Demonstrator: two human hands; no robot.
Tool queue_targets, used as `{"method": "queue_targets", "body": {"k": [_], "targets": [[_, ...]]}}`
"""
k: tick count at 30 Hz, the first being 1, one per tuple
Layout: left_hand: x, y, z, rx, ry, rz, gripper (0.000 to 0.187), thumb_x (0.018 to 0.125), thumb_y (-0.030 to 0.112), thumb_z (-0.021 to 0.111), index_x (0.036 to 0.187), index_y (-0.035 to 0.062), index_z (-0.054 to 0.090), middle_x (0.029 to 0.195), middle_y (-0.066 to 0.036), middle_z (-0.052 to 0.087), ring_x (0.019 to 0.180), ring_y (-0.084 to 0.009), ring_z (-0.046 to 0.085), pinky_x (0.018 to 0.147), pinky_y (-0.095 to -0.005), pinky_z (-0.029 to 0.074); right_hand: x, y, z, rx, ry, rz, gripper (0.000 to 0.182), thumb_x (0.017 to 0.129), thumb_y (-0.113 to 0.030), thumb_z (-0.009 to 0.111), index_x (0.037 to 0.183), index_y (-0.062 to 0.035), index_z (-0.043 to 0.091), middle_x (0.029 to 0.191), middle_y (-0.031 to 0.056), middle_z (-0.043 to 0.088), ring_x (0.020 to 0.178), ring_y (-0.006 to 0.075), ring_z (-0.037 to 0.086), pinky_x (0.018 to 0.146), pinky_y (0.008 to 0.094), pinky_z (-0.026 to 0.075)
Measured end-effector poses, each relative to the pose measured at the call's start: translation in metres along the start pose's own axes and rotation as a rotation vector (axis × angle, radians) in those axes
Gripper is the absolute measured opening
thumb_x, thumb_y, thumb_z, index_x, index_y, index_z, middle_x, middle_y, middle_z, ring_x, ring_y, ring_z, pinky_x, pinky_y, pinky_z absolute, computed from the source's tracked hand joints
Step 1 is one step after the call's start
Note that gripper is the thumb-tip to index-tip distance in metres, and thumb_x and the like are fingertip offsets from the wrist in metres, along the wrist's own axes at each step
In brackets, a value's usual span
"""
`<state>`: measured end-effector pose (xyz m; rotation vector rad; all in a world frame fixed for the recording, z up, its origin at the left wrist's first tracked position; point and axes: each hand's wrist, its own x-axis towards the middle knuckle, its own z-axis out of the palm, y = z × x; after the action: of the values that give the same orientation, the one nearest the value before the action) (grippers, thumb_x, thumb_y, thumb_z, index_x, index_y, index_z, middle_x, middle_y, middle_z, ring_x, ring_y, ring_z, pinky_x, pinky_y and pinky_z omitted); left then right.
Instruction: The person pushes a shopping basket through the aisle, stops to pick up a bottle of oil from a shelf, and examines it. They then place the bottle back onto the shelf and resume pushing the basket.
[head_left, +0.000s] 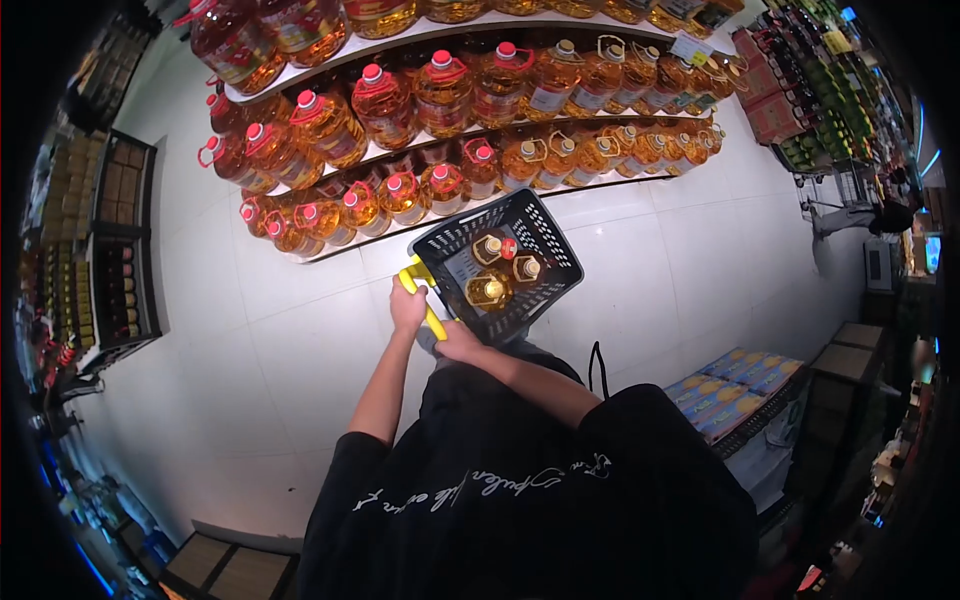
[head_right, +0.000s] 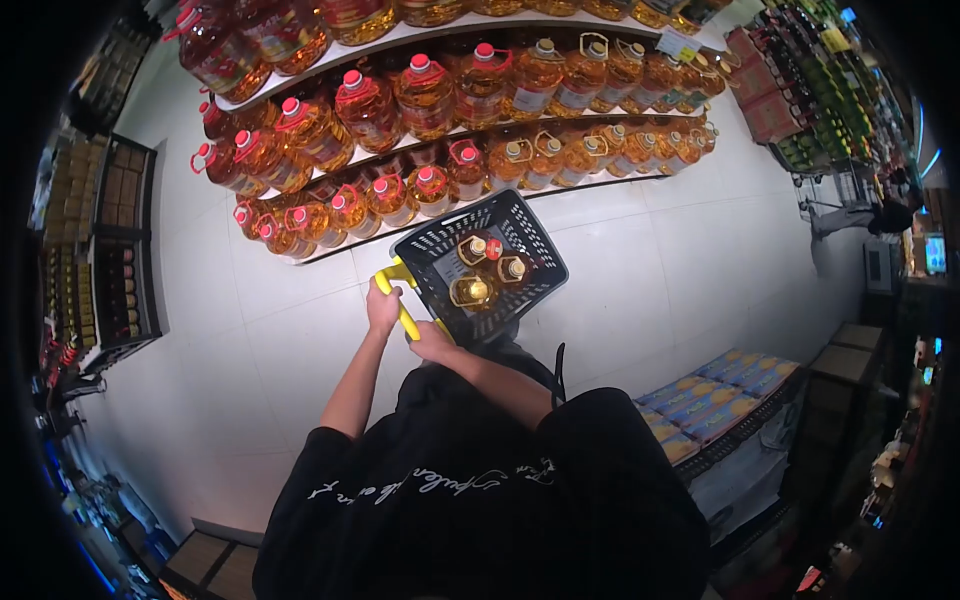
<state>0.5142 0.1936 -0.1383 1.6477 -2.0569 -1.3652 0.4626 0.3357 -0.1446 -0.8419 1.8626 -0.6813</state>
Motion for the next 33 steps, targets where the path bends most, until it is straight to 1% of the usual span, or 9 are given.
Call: {"method": "queue_targets", "body": {"k": [3,6,8,13,17,20,26,29,33], "targets": [[0.000,0.022,0.024,-0.010,0.212,0.264,0.063,0.071,0.009,0.066,0.129,0.0026,0.043,0.120,-0.026,0.054,0.110,-0.0423,0.055,0.092,-0.0448,0.046,0.000,0.006,-0.020,0.006,0.083,0.049,0.028,0.070,-0.013,0.063,0.094,0.0010,0.065,0.090,0.0244,0.067,0.090,0.0402,0.065,0.078,0.0466,0.052],[-0.005,0.046,0.039,0.039,0.191,0.331,0.069,0.071,0.006,0.064,0.135,0.0036,0.038,0.129,-0.023,0.046,0.117,-0.0411,0.050,0.097,-0.0436,0.043,0.007,0.016,-0.039,-0.049,0.075,0.078,0.030,0.068,-0.014,0.064,0.092,0.0036,0.065,0.087,0.0265,0.066,0.089,0.0392,0.066,0.076,0.0450,0.052],[-0.006,0.055,0.057,0.055,0.272,0.397,0.062,0.070,0.003,0.061,0.129,0.0048,0.045,0.128,-0.020,0.049,0.116,-0.0405,0.050,0.097,-0.0459,0.042,0.004,0.019,-0.054,0.036,0.042,0.086,0.030,0.069,-0.015,0.065,0.091,0.0045,0.065,0.087,0.0263,0.067,0.087,0.0382,0.067,0.075,0.0449,0.052],[-0.013,0.082,0.087,0.361,0.215,0.653,0.041,0.067,0.002,0.057,0.108,0.0040,0.059,0.124,-0.016,0.054,0.122,-0.0318,0.047,0.099,-0.0465,0.033,-0.004,0.042,-0.093,0.101,-0.072,0.108,0.035,0.067,-0.018,0.069,0.090,0.0078,0.065,0.088,0.0259,0.068,0.081,0.0363,0.068,0.071,0.0434,0.053],[-0.027,0.097,0.110,0.342,0.178,0.651,0.032,0.068,0.003,0.057,0.100,0.0037,0.062,0.122,-0.014,0.056,0.121,-0.0306,0.047,0.101,-0.0441,0.030,-0.010,0.066,-0.123,-0.025,-0.170,0.039,0.049,0.068,-0.020,0.072,0.107,0.0076,0.061,0.102,0.0255,0.067,0.095,0.0339,0.067,0.079,0.0410,0.053],[-0.040,0.109,0.124,0.314,0.139,0.666,0.028,0.069,0.004,0.061,0.097,0.0041,0.062,0.120,-0.015,0.056,0.118,-0.0326,0.048,0.099,-0.0446,0.033,-0.011,0.088,-0.136,-0.025,-0.193,0.030,0.051,0.070,-0.025,0.070,0.108,0.0079,0.062,0.103,0.0248,0.067,0.096,0.0338,0.067,0.080,0.0400,0.054],[-0.031,0.136,0.168,0.270,0.071,0.749,0.024,0.070,0.002,0.063,0.093,0.0018,0.060,0.116,-0.020,0.056,0.112,-0.0380,0.050,0.095,-0.0464,0.039,-0.019,0.116,-0.179,-0.034,-0.076,0.066,0.049,0.071,-0.028,0.067,0.108,0.0031,0.064,0.104,0.0230,0.067,0.096,0.0335,0.067,0.081,0.0408,0.053],[-0.031,0.163,0.186,0.292,0.024,0.800,0.019,0.072,0.005,0.064,0.091,0.0015,0.060,0.112,-0.021,0.056,0.108,-0.0389,0.051,0.093,-0.0471,0.040,-0.035,0.120,-0.201,0.048,0.080,0.082,0.029,0.067,-0.020,0.064,0.085,0.0020,0.069,0.084,0.0247,0.068,0.084,0.0375,0.068,0.073,0.0446,0.053],[-0.024,0.198,0.213,0.341,-0.080,0.875,0.018,0.075,0.010,0.064,0.091,0.0026,0.061,0.111,-0.019,0.056,0.107,-0.0366,0.050,0.089,-0.0479,0.039,-0.036,0.141,-0.225,0.060,0.226,0.125,0.031,0.067,-0.022,0.065,0.087,0.0009,0.069,0.085,0.0232,0.068,0.084,0.0373,0.067,0.073,0.0445,0.053]]}}
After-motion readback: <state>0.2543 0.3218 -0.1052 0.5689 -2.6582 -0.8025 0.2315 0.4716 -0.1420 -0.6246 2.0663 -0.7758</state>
